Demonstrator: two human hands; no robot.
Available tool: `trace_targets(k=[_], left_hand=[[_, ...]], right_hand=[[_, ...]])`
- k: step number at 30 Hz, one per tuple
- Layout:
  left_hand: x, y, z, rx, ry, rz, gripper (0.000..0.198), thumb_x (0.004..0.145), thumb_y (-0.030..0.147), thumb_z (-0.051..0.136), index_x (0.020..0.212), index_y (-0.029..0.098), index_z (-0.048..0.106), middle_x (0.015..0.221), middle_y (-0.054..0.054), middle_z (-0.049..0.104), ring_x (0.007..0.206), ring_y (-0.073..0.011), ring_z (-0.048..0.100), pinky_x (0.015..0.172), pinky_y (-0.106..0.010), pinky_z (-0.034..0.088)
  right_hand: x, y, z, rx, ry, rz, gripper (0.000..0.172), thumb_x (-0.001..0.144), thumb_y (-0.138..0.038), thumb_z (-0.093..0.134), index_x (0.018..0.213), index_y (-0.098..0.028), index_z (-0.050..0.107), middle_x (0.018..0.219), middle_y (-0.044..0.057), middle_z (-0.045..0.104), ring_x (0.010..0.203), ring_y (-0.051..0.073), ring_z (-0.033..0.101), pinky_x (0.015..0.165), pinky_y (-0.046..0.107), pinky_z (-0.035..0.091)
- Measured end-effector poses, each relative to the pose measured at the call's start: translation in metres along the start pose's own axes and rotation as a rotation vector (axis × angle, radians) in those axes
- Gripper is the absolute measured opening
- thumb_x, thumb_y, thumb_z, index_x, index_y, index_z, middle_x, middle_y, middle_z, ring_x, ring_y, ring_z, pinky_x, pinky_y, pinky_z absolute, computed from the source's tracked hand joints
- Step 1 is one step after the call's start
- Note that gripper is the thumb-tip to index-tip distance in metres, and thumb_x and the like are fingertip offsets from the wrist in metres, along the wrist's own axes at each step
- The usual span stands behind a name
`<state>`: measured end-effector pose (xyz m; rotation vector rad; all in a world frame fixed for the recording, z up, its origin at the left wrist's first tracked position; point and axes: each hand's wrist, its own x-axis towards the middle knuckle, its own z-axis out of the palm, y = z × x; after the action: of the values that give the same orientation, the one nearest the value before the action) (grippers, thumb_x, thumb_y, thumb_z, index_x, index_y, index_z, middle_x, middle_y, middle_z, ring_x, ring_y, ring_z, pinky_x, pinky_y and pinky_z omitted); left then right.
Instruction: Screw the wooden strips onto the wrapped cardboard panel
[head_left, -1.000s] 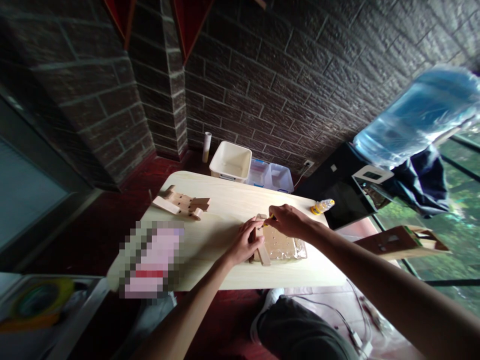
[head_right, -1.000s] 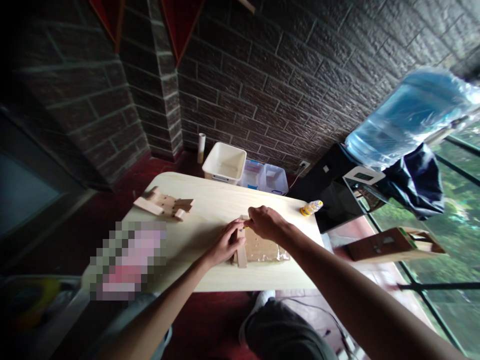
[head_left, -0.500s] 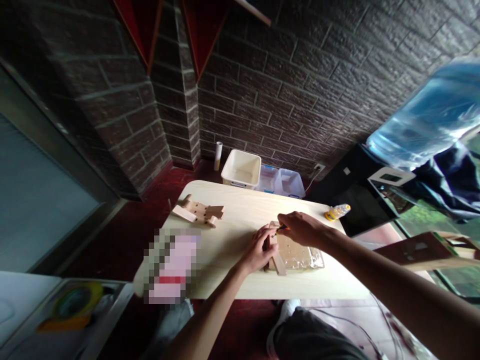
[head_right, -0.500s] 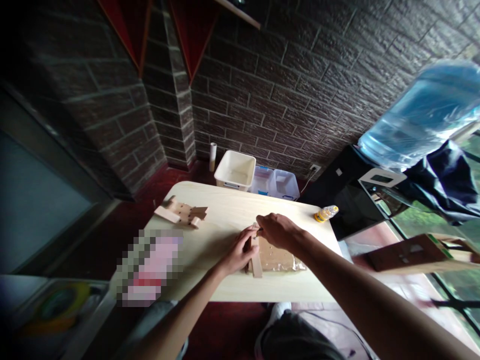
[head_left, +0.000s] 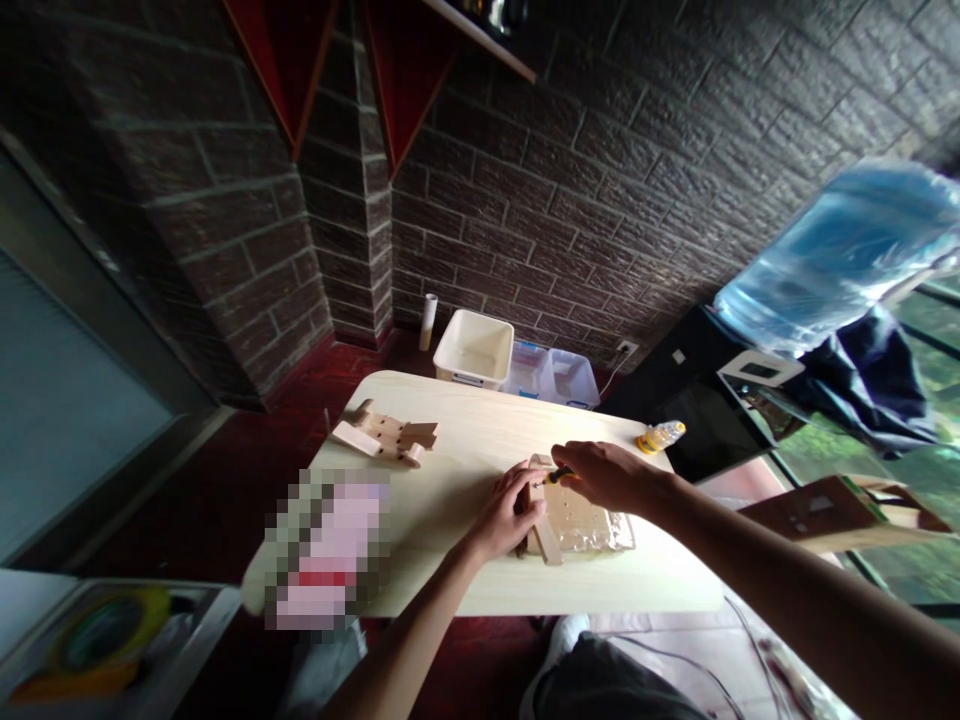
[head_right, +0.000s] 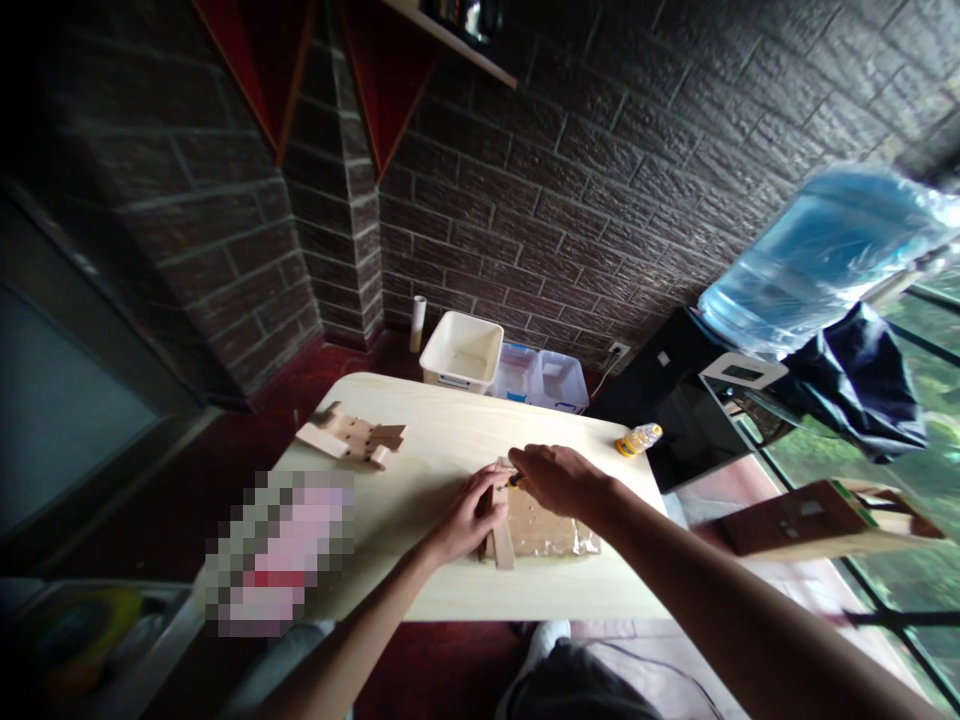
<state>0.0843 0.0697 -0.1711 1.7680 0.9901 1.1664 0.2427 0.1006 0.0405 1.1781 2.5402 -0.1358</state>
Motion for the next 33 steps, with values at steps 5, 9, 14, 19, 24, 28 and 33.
trace_targets(k=[5, 9, 14, 19, 24, 28, 33], left_hand=[[0.0, -0.003, 0.002, 0.008, 0.019, -0.008, 0.045, 0.092, 0.027, 0.06, 0.136, 0.032, 0.054, 0.148, -0.007, 0.057, 0.148, -0.0283, 0.041, 0.125, -0.054, 0.033], [0.0, -0.004, 0.002, 0.003, 0.025, 0.006, 0.044, 0.092, 0.028, 0.061, 0.136, 0.031, 0.055, 0.146, -0.006, 0.059, 0.146, -0.0276, 0.044, 0.126, -0.053, 0.033], [0.001, -0.002, 0.001, 0.004, 0.024, 0.023, 0.045, 0.092, 0.025, 0.06, 0.136, 0.032, 0.056, 0.146, -0.005, 0.059, 0.146, -0.0275, 0.044, 0.126, -0.052, 0.034], [0.001, -0.001, 0.002, 0.006, 0.041, 0.013, 0.045, 0.091, 0.026, 0.062, 0.136, 0.032, 0.056, 0.148, -0.005, 0.058, 0.147, -0.0274, 0.044, 0.125, -0.052, 0.035], [0.001, -0.005, 0.003, 0.006, 0.049, 0.018, 0.046, 0.09, 0.026, 0.063, 0.135, 0.031, 0.056, 0.145, -0.007, 0.059, 0.146, -0.0276, 0.045, 0.125, -0.053, 0.035], [0.001, -0.007, 0.003, 0.006, 0.041, 0.007, 0.045, 0.092, 0.028, 0.062, 0.136, 0.031, 0.055, 0.147, -0.007, 0.058, 0.146, -0.0281, 0.044, 0.125, -0.053, 0.034], [0.001, -0.004, 0.002, -0.005, 0.021, 0.005, 0.044, 0.093, 0.03, 0.06, 0.136, 0.032, 0.055, 0.149, -0.007, 0.056, 0.149, -0.028, 0.042, 0.126, -0.054, 0.033]], right_hand=[[0.003, -0.008, 0.0, -0.016, 0.024, 0.042, 0.016, 0.101, -0.028, 0.053, 0.107, -0.016, 0.062, 0.101, 0.011, 0.074, 0.087, 0.022, 0.07, 0.066, 0.03, 0.039], [0.004, -0.012, 0.001, -0.033, -0.013, 0.155, 0.021, 0.102, -0.034, 0.053, 0.107, -0.016, 0.062, 0.095, 0.013, 0.076, 0.08, 0.023, 0.071, 0.059, 0.03, 0.034], [-0.001, -0.009, 0.0, 0.005, 0.003, 0.069, 0.023, 0.096, -0.029, 0.063, 0.115, -0.017, 0.058, 0.102, 0.01, 0.075, 0.088, 0.022, 0.071, 0.064, 0.029, 0.038], [0.0, -0.009, -0.003, -0.043, 0.028, -0.01, 0.013, 0.099, -0.021, 0.056, 0.11, -0.019, 0.061, 0.105, 0.009, 0.073, 0.086, 0.019, 0.069, 0.066, 0.029, 0.038], [0.004, -0.009, 0.004, 0.012, 0.066, 0.05, 0.012, 0.101, -0.029, 0.057, 0.098, -0.018, 0.061, 0.092, 0.009, 0.074, 0.078, 0.018, 0.067, 0.061, 0.029, 0.034], [0.005, -0.01, 0.009, -0.004, 0.054, 0.126, 0.017, 0.102, -0.034, 0.054, 0.101, -0.017, 0.06, 0.09, 0.009, 0.074, 0.074, 0.019, 0.068, 0.058, 0.029, 0.03], [0.004, -0.008, 0.002, 0.023, 0.028, 0.057, 0.024, 0.095, -0.029, 0.063, 0.115, -0.017, 0.056, 0.101, 0.009, 0.075, 0.087, 0.021, 0.07, 0.065, 0.028, 0.037]])
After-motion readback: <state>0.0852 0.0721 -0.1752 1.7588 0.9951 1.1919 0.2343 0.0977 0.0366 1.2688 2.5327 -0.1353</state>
